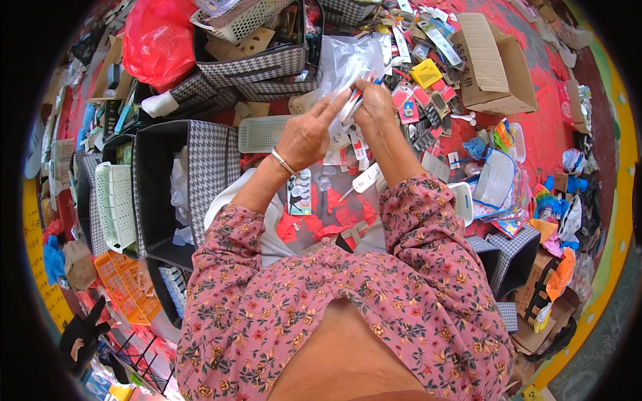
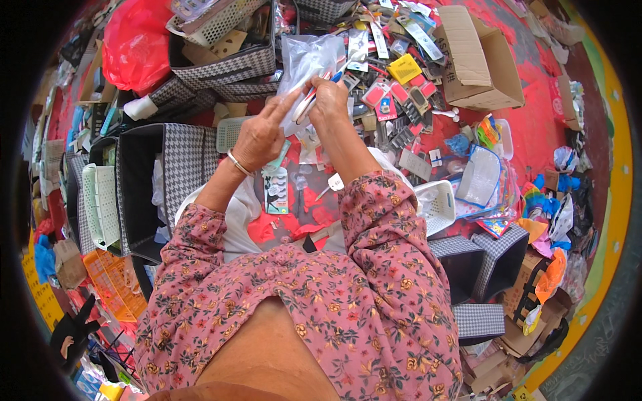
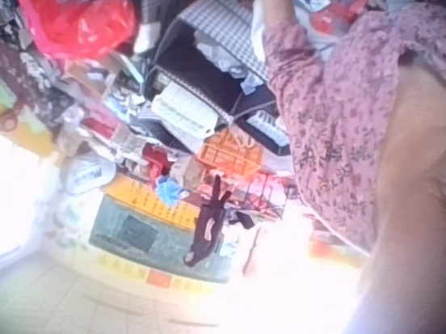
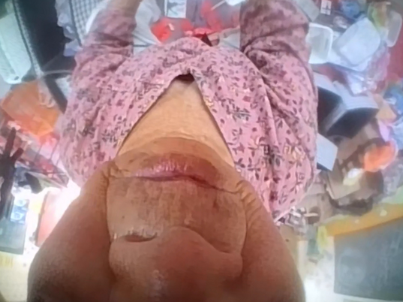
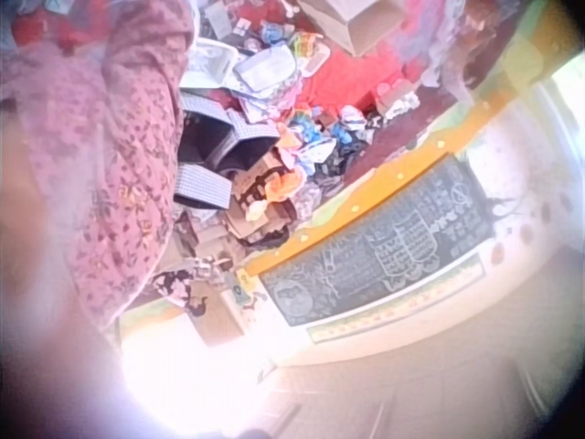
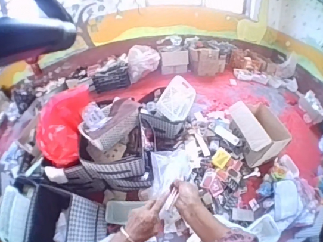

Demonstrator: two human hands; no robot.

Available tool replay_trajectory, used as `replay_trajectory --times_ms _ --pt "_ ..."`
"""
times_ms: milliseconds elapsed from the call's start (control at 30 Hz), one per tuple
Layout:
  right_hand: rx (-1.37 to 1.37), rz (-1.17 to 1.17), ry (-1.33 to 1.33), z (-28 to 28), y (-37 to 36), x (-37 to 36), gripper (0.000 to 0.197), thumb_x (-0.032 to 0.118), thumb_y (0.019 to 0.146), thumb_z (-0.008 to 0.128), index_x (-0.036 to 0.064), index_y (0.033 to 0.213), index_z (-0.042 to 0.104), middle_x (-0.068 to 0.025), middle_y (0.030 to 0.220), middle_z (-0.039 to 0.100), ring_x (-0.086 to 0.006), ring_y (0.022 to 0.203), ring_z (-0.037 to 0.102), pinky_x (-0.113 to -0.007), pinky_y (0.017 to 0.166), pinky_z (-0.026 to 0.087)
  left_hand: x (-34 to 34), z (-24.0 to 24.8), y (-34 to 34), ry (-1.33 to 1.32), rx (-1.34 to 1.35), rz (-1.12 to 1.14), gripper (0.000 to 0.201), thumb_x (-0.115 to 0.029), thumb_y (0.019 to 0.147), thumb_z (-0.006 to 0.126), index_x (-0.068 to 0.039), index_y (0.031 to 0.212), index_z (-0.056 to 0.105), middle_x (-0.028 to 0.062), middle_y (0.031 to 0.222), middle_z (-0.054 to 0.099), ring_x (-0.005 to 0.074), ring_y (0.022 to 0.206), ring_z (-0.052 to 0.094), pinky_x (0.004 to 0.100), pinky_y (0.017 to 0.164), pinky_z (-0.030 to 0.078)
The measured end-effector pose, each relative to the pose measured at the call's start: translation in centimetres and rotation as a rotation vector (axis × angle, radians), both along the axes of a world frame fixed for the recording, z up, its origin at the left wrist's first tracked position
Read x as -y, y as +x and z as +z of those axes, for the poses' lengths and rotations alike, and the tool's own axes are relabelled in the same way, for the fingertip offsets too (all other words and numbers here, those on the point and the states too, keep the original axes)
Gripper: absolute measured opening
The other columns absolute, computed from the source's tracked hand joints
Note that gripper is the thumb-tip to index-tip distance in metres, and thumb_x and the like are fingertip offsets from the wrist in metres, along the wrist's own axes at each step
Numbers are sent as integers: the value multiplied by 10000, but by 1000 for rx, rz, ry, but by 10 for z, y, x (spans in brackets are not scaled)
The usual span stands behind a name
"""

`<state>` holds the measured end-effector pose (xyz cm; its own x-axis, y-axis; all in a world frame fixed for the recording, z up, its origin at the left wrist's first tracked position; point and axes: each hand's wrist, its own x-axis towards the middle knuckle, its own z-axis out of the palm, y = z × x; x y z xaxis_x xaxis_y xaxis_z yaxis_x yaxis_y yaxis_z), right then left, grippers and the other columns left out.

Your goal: The person picks up several toothbrushes from the floor, places them into a clear plastic bag, and then seals the bag.

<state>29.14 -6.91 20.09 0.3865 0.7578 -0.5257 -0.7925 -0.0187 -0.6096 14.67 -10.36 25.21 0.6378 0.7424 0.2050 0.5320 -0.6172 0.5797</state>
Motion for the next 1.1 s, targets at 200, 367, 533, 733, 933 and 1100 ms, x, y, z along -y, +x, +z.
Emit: replay_trajectory --times_ms 200,367,533,733,933,1100 --pt "130 125 51 -10 6 -2 175 53 836 412 42 1007 446 -71 777 518 -161 626 529 -299 538 468 20 -6 11 10 119 -167 661 54 620 488 -99 1247 345 160 1184 433 331 893 540 340 701 476" --pt "-33 169 313 2 13 -3 325 57 791 516 111 1093 409 -44 734 496 -162 639 545 -292 532 479 14 13 5 -134 332 -201 580 -44 682 554 -59 1230 365 156 1228 382 222 744 579 283 639 469" --pt "-100 399 589 34 5 11 450 64 714 600 41 1114 394 -110 908 551 -179 645 566 -292 584 481 -15 23 -32 47 613 240 477 -211 704 644 -81 1137 491 83 1012 426 109 688 475 202 555 443" --pt "601 608 700 40 -8 21 319 110 737 583 37 1028 476 -95 872 561 -179 667 561 -280 575 471 -36 12 -24 -830 878 -27 402 -305 789 576 -2 1039 490 31 935 526 109 857 501 236 776 403" --pt "276 661 333 49 -21 27 190 65 725 554 -10 900 553 -70 807 592 -127 654 561 -243 589 448 -36 6 -27 -886 888 350 367 -316 885 388 -3 1047 490 63 962 543 126 847 513 270 757 410" --pt "543 794 284 28 -15 23 185 39 719 512 -7 895 551 -11 721 551 -81 617 507 -233 577 434 -45 -5 -29 -1158 1247 397 387 -310 902 312 -27 1131 445 92 1090 516 193 977 506 333 866 387"
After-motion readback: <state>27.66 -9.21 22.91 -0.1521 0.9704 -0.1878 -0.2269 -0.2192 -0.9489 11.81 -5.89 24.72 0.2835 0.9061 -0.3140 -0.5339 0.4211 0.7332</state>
